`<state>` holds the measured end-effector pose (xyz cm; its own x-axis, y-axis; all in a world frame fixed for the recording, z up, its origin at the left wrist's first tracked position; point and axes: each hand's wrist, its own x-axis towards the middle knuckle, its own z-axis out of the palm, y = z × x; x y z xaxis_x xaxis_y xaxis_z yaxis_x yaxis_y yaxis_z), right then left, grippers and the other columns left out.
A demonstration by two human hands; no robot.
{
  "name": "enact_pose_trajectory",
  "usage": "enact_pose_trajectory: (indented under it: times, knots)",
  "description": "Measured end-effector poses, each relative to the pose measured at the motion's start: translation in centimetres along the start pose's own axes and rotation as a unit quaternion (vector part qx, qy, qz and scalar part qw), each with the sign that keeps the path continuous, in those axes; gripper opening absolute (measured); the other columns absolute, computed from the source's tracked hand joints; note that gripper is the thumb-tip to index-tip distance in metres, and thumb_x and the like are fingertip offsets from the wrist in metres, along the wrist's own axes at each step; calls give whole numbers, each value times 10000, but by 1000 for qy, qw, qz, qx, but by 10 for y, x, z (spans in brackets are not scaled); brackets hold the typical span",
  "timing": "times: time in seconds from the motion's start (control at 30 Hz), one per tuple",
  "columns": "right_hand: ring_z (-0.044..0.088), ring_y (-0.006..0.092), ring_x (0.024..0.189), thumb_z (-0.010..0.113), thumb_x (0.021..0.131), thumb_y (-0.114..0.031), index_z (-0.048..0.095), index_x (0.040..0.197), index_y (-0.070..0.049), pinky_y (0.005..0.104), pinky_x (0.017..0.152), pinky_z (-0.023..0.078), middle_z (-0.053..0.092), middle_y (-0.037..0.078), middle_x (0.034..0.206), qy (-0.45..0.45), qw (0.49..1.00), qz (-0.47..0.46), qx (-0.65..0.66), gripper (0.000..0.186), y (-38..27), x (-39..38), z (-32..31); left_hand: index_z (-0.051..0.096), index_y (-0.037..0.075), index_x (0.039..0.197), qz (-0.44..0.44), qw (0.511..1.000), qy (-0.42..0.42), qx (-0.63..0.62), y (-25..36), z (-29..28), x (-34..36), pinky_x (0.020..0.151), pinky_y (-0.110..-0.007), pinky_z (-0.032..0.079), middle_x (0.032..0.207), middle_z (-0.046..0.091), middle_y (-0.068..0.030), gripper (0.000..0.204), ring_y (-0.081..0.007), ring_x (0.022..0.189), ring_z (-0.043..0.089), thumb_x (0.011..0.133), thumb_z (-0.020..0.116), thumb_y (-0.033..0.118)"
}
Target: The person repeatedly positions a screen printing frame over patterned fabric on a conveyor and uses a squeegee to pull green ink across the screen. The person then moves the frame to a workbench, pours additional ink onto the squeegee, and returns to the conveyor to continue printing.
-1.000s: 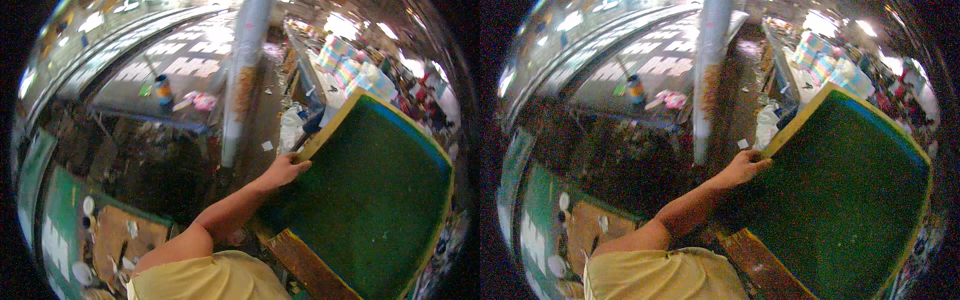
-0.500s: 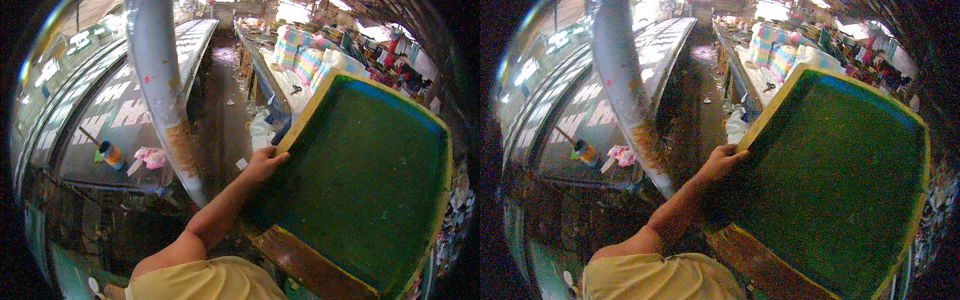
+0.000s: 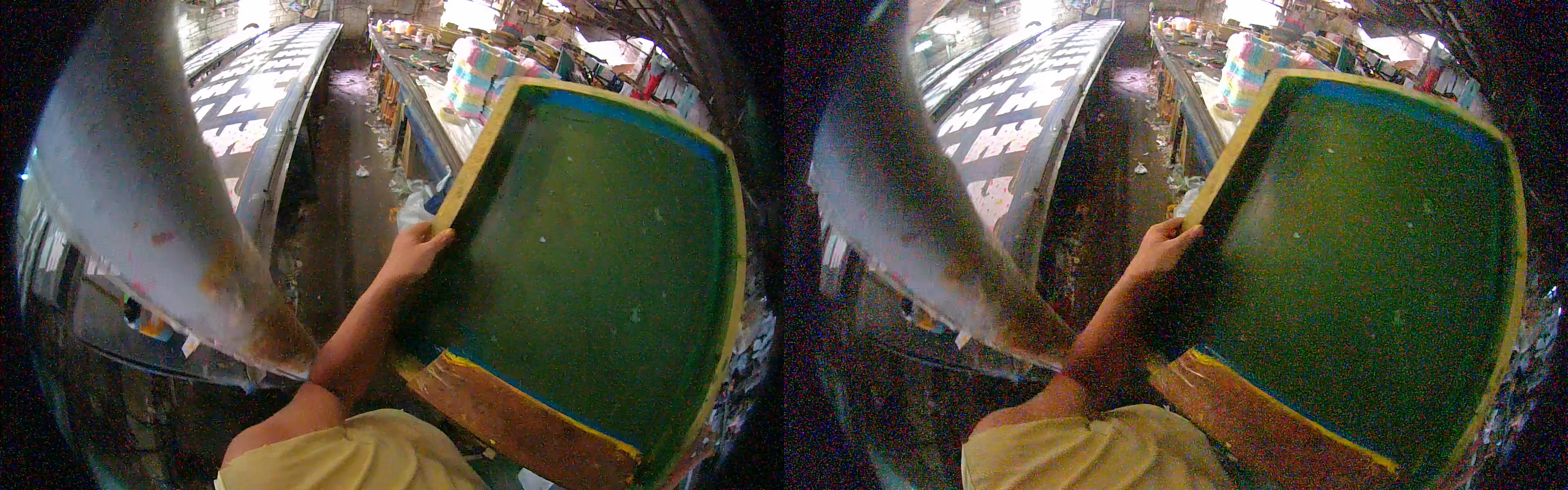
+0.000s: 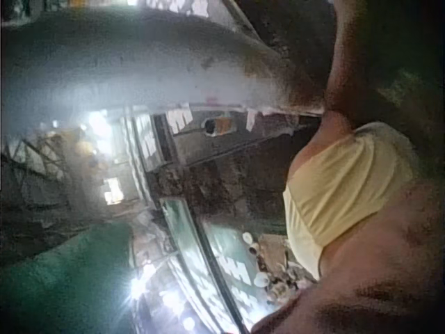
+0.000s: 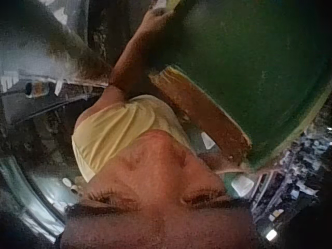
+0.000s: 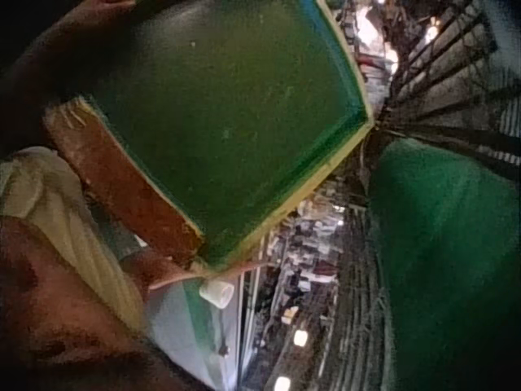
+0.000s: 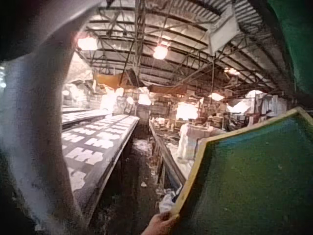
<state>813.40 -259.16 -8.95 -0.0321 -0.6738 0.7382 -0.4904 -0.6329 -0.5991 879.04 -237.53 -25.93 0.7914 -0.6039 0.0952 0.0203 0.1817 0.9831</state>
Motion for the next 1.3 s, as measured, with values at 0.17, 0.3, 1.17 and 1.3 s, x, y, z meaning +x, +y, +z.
enact_pose_trajectory:
  times: [0.17,0.3,1.17,1.3]
  knots:
    - [334,246,1607,312,1187,-462,296,1752,-150,496,1335,240,320,92,1781,-53,998,-19,-6,645,-6,70,93,747,-57,1298,25,997,71,9,8,-60,35,837,-323,541,1052,771,-54,465,-131,931,657,1057,769,341]
    - [299,241,1635,307,1186,-466,290,1754,-158,495,1354,212,288,82,1803,-138,989,-51,2,646,-2,152,217,758,-37,1313,18,987,156,-18,5,-111,56,833,-315,545,1057,776,-48,458,-130,939,675,1050,779,338]
    - [317,322,1650,447,1128,-512,295,1727,-75,543,1365,200,338,148,1785,-455,730,-155,486,757,-354,95,996,813,-23,1204,-33,732,669,125,-4,-416,89,768,-344,539,973,785,-53,452,-143,846,665,1026,795,392]
    - [335,331,1640,479,1118,-517,289,1723,-43,534,1358,216,360,170,1771,-485,685,-184,511,792,-449,67,1077,814,-12,1202,-58,702,695,143,-3,-465,99,779,-361,558,976,795,-69,474,-170,858,695,1007,804,420]
